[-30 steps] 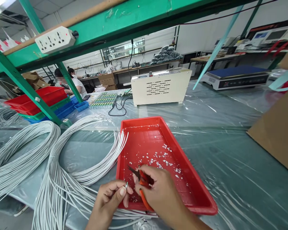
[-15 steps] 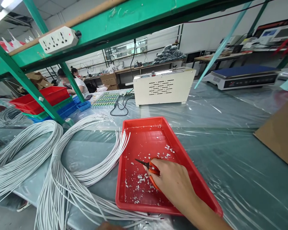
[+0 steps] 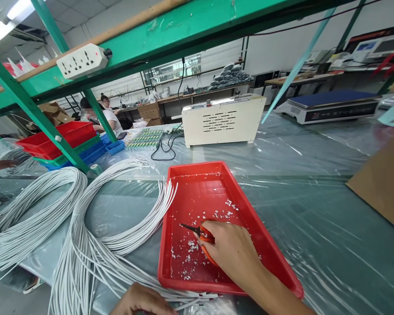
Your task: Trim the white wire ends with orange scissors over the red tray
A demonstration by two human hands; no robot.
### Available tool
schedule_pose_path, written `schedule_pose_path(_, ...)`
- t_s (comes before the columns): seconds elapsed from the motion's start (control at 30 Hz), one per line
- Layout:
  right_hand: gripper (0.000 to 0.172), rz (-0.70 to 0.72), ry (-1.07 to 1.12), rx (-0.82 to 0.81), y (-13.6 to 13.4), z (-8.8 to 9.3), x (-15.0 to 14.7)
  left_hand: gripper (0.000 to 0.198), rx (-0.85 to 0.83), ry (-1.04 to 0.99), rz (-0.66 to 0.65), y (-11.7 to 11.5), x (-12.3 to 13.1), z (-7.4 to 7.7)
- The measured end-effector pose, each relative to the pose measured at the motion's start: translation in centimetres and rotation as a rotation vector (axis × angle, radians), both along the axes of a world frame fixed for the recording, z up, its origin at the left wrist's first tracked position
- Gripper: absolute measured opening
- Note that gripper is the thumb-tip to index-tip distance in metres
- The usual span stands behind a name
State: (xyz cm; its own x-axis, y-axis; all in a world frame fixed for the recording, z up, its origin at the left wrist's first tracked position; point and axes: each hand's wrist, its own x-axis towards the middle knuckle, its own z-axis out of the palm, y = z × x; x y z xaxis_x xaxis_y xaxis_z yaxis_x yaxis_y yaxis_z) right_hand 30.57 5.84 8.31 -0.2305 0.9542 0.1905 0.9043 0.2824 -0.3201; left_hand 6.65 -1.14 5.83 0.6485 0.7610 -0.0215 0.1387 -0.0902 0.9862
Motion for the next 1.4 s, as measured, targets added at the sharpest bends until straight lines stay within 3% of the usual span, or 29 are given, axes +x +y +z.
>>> schedule_pose_path(0.17, 0.019, 0.005, 0.028, -0.004, 0.0, 0.0, 0.0, 0.021, 0.259, 0.282, 0.384, 1.7, 1.3, 2.5)
schedule_pose_path(0.27, 0.015, 0.022, 0.039, -0.004, 0.1, -0.2, 0.2, 0.019, 0.436, 0.487, 0.513, 3.9, 1.2, 3.5)
schedule_pose_path(0.37, 0.015, 0.040, 0.045, -0.004, 0.1, -0.4, 0.2, 0.020, 0.551, 0.716, 0.608, 6.0, 0.7, 3.3)
schedule_pose_path(0.47, 0.017, 0.062, 0.040, -0.009, 0.1, -0.5, 0.1, 0.021, 0.572, 0.783, 0.662, 7.2, 0.5, 2.1)
schedule_pose_path(0.63, 0.015, 0.081, 0.021, -0.040, 0.0, -0.5, -0.1, 0.017, 0.547, 0.720, 0.734, 7.6, 0.6, 0.9)
schedule_pose_path(0.83, 0.012, 0.092, 0.000, -0.071, 0.0, -0.3, -0.2, 0.008, 0.424, 0.449, 0.796, 7.8, -0.3, 1.3)
schedule_pose_path(0.97, 0.015, 0.101, 0.078, -0.075, 0.0, -0.6, -0.3, 0.014, 0.323, 0.279, 0.791, 7.7, -0.7, 1.6)
schedule_pose_path(1.1, 0.032, 0.077, 0.346, -0.119, 0.1, -0.5, -1.0, 0.019, 0.275, 0.200, 0.762, 7.1, -0.6, 1.7)
schedule_pose_path(1.27, 0.022, 0.042, 0.952, -0.268, 1.2, 0.9, -2.3, 0.017, 0.286, 0.196, 0.771, 6.3, -0.2, 1.7)
schedule_pose_path(1.4, 0.032, 0.004, 1.126, -0.256, 3.0, 1.9, -3.0, 0.016, 0.316, 0.223, 0.777, 5.9, -0.1, 1.6)
